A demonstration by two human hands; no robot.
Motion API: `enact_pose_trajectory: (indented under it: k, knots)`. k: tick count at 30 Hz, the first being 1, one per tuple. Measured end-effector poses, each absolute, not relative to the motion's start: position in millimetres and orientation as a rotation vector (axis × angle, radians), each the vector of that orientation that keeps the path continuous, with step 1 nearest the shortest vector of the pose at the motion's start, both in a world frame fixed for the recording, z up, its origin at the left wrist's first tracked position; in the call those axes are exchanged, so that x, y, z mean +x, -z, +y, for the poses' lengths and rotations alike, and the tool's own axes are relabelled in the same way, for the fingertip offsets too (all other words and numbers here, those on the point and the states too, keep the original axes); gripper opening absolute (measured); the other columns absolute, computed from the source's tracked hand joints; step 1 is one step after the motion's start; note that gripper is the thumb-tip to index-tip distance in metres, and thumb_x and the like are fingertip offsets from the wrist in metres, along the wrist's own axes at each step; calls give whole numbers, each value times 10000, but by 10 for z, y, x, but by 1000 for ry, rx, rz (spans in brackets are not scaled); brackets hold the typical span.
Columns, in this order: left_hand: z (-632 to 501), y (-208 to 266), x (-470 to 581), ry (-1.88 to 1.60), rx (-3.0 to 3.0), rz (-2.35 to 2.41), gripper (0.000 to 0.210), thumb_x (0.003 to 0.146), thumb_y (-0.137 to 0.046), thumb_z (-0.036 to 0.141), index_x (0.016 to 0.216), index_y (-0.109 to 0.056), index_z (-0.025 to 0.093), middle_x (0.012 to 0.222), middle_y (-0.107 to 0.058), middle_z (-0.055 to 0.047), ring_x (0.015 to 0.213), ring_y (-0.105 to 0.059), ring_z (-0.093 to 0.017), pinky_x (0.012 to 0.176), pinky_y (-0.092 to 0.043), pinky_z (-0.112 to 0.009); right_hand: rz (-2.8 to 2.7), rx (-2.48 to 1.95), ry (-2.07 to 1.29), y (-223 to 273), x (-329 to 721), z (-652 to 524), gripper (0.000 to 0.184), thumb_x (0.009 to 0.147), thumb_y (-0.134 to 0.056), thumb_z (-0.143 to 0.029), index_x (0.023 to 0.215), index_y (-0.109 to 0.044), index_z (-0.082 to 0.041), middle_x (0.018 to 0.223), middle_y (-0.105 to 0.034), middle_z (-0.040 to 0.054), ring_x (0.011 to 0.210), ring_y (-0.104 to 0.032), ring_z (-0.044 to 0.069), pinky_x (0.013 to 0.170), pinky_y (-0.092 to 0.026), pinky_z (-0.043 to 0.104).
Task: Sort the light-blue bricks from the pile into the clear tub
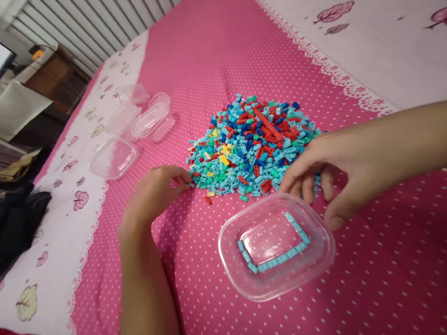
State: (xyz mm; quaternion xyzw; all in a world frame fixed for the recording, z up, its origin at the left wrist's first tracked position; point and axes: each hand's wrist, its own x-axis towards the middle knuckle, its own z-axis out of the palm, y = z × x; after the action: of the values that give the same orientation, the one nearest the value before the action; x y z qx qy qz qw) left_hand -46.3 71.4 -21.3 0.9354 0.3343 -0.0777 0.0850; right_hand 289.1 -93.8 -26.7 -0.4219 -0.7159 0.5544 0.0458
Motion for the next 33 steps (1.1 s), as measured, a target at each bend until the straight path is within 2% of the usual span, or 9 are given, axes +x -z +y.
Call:
enact_pose_trajectory:
  k: [4,8,11,13,15,21,28,33]
  knots:
    - [675,134,-450,13,2833,876,183,975,-664,356,972,-722,182,922,-737,-11,822,-682,-156,798,-565,-321,-2071,-1268,-1771,320,2927,-940,477,752,-843,-520,1182,-775,-325,1033,-805,-37,947,-746,200,736,-566,234]
    - [452,-42,-311,-233,2872,707,98,951,-661,303,968,-719,227,894,-746,16,789,-665,-144,753,-506,-290,-2046,-1264,-1775,288,2925,-931,441,750,-843,-453,1164,-777,-315,1040,-806,-37,917,-743,206,746,-568,258]
    - [79,-160,-98,-362,2924,522,60,931,-735,332,936,-715,276,972,-744,25,911,-642,-179,902,-458,-366,-2064,-1262,-1778,226,2912,-922,413,759,-834,-418,1150,-778,-298,1060,-805,-31,904,-739,212,757,-568,273]
    - [-207,-182,62,-554,3099,470,86,949,-739,337,875,-725,294,1034,-718,-3,991,-575,-234,910,-385,-430,-2084,-1269,-1771,182,2904,-923,381,773,-824,-413,1132,-782,-294,1058,-806,-30,933,-742,219,761,-565,270]
    - [-443,-149,199,-609,3176,451,172,974,-711,303,805,-696,275,1042,-711,-3,1037,-543,-248,906,-347,-443,-2097,-1275,-1759,153,2900,-929,337,784,-813,-403,1102,-786,-294,1056,-807,-32,966,-743,221,770,-560,261]
    - [-676,35,410,-392,3338,330,105,993,-654,227,890,-677,229,1103,-672,-39,1063,-520,-282,932,-346,-477,-2125,-1234,-1750,157,2897,-938,358,779,-804,-449,1103,-769,-302,989,-808,-52,885,-744,210,740,-558,267]
    - [-757,89,526,-345,3491,327,143,943,-708,190,806,-680,221,1057,-702,-40,1044,-546,-290,921,-345,-473,-2196,-1275,-1618,140,2913,-942,299,781,-793,-481,991,-752,-272,978,-803,-34,929,-744,238,760,-556,307]
    - [-751,80,492,-304,3500,327,151,926,-738,216,784,-695,246,1093,-714,-30,1069,-549,-299,949,-328,-483,-2199,-1285,-1602,142,2922,-943,338,770,-785,-464,1044,-763,-267,965,-802,-34,874,-745,222,719,-543,297]
